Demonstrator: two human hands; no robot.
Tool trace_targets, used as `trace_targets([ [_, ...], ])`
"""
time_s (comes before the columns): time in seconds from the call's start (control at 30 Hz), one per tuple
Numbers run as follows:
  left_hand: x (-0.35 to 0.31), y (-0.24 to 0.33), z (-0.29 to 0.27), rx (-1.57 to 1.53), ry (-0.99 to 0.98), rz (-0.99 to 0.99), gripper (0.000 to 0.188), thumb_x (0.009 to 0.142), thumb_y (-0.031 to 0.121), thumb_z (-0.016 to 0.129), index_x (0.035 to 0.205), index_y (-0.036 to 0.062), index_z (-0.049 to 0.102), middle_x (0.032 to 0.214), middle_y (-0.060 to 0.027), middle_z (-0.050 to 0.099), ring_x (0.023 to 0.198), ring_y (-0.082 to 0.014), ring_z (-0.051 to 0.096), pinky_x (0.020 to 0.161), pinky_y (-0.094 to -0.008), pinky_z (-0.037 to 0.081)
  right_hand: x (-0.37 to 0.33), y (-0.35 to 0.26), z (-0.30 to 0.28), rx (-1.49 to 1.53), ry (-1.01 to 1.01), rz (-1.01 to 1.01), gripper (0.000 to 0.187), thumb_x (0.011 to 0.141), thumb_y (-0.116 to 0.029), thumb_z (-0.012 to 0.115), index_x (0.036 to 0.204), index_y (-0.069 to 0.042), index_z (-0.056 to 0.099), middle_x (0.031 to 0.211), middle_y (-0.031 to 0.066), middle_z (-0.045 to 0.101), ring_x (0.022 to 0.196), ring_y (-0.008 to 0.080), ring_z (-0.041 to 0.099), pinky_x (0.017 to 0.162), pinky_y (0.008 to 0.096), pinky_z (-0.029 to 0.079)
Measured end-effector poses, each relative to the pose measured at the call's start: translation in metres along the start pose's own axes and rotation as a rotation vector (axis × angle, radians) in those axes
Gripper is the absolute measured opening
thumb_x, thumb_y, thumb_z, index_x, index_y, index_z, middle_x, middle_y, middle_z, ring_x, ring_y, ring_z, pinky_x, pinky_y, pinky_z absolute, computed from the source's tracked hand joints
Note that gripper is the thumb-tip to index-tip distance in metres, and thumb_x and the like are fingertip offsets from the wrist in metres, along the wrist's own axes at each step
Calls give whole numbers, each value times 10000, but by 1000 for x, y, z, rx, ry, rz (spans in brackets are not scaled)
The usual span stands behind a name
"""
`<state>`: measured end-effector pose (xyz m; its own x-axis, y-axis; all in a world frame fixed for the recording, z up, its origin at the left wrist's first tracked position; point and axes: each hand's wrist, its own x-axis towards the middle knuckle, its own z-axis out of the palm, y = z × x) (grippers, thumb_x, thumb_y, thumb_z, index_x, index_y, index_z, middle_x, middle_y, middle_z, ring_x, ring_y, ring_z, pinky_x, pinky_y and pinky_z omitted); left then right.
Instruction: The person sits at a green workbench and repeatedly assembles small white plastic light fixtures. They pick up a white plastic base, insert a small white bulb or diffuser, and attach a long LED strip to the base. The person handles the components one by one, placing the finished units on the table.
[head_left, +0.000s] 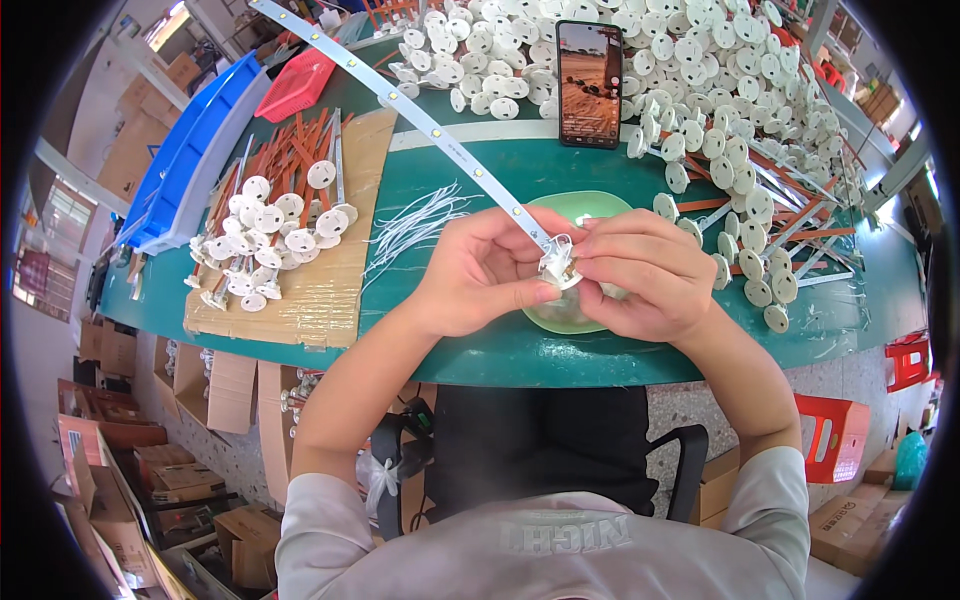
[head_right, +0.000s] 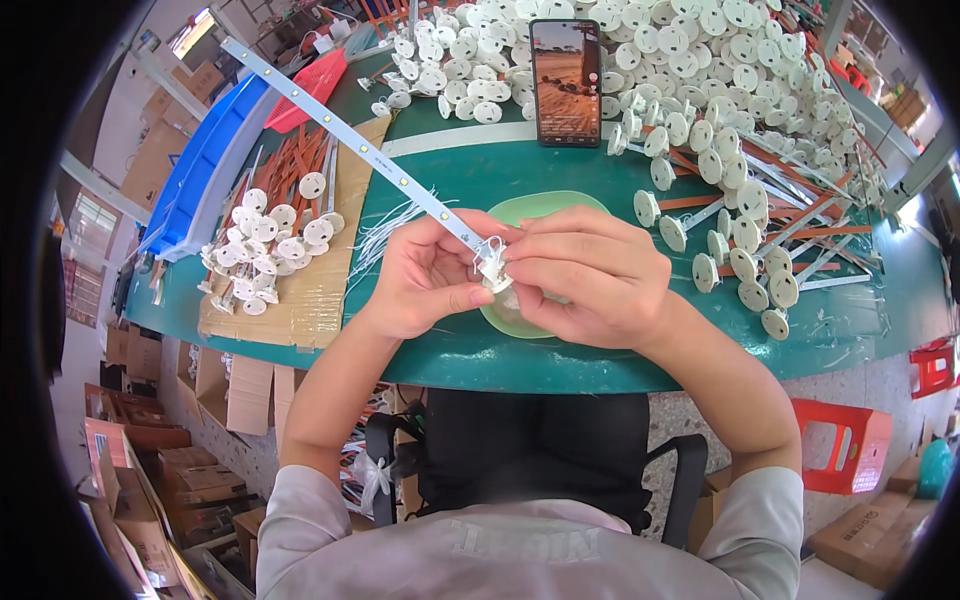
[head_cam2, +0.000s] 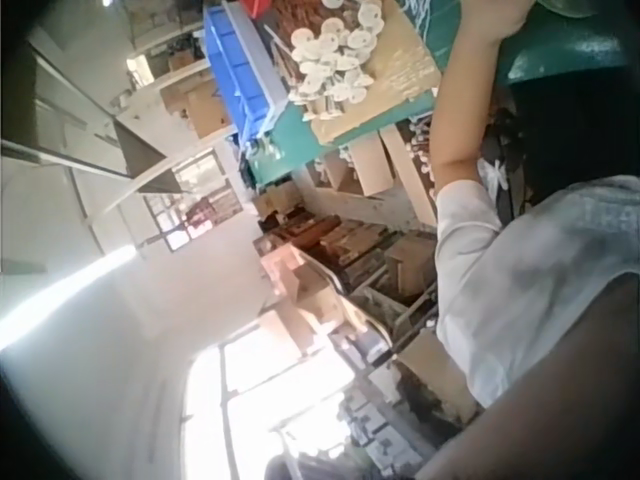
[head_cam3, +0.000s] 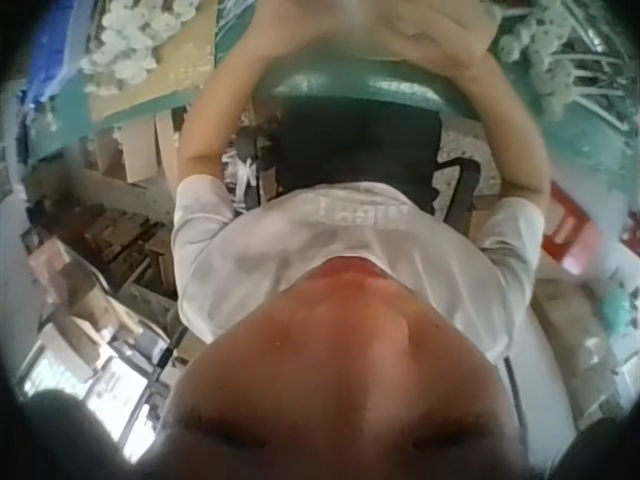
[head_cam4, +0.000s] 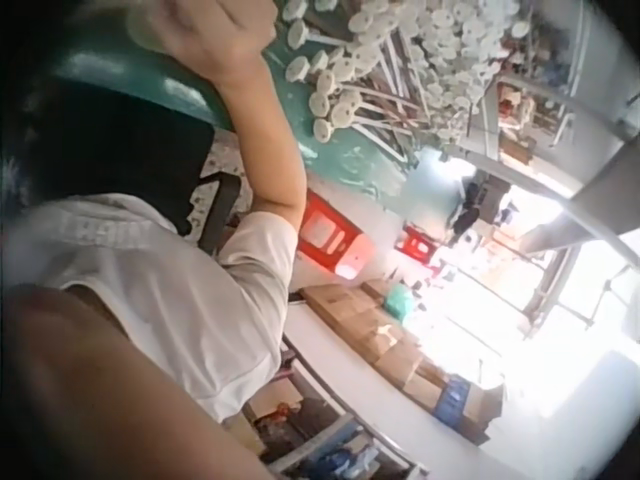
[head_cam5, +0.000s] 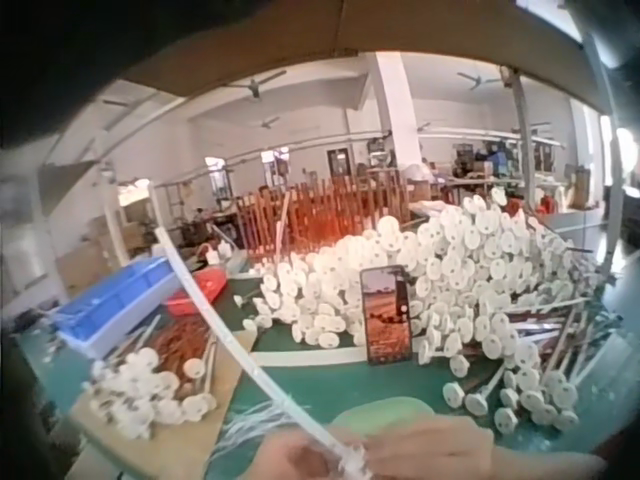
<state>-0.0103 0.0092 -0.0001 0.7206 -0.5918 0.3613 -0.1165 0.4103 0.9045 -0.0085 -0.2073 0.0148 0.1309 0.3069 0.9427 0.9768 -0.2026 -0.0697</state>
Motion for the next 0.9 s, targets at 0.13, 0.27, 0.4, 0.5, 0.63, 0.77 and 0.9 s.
trace_targets([
  [0.13, -1, -3, -3, 19, -20, 11, 552, 810, -84, 754, 1308, 2, 532, 1250, -160, 649, 1107, -205, 673, 982, -376, 546, -1, 0, 1, 4, -5, -4, 262, 620, 87, 788, 859, 3, 720, 880, 92, 724, 780, 267, 715, 676, 328, 613],
  [0.27, 1, -4, 0, -96, -14, 59, 479, 841, -95, 729, 1260, 14, 525, 1227, -144, 658, 1145, -205, 656, 1004, -385, 536, 0, -1, 1, -6, 1, -7, 259, 626, 81, 792, 862, 1, 721, 893, 91, 726, 783, 268, 714, 687, 331, 613],
  [0.4, 0, -6, -2, -107, -12, 78, 488, 835, -105, 728, 1249, 27, 505, 1254, -156, 642, 1158, -224, 651, 1013, -397, 533, -2, 1, 2, -7, -9, -20, 285, 637, 93, 782, 897, 0, 712, 910, 98, 724, 790, 268, 713, 702, 343, 614],
  [0.5, 2, -3, -1, -106, -10, 64, 499, 846, -108, 713, 1272, 29, 491, 1273, -167, 634, 1180, -239, 640, 1024, -404, 525, -1, 1, 0, -18, -9, -10, 274, 638, 88, 785, 889, 2, 717, 906, 99, 725, 782, 269, 711, 688, 340, 608],
  [0.63, -1, 10, 6, -53, 76, -59, 555, 866, -102, 688, 1355, 30, 460, 1293, -181, 629, 1208, -249, 624, 1027, -396, 519, -4, 4, 1, -37, -4, -7, 255, 645, 71, 791, 881, 4, 719, 905, 105, 722, 773, 272, 700, 655, 340, 591],
  [0.77, -26, 58, -22, 207, 228, -157, 636, 888, -74, 664, 1462, 34, 412, 1267, -185, 657, 1185, -254, 642, 1012, -363, 517, -1, 3, -1, -66, -44, 5, 244, 653, 66, 784, 878, 1, 716, 909, 117, 715, 768, 275, 679, 638, 347, 574],
  [0.9, -64, 147, -120, 515, 635, -74, 501, 986, 87, 604, 1440, -28, 428, 1186, -156, 697, 990, -219, 697, 750, -264, 520, 6, -5, -9, -109, -139, 55, 239, 643, 83, 760, 857, -6, 703, 904, 118, 707, 747, 287, 657, 634, 350, 554],
])
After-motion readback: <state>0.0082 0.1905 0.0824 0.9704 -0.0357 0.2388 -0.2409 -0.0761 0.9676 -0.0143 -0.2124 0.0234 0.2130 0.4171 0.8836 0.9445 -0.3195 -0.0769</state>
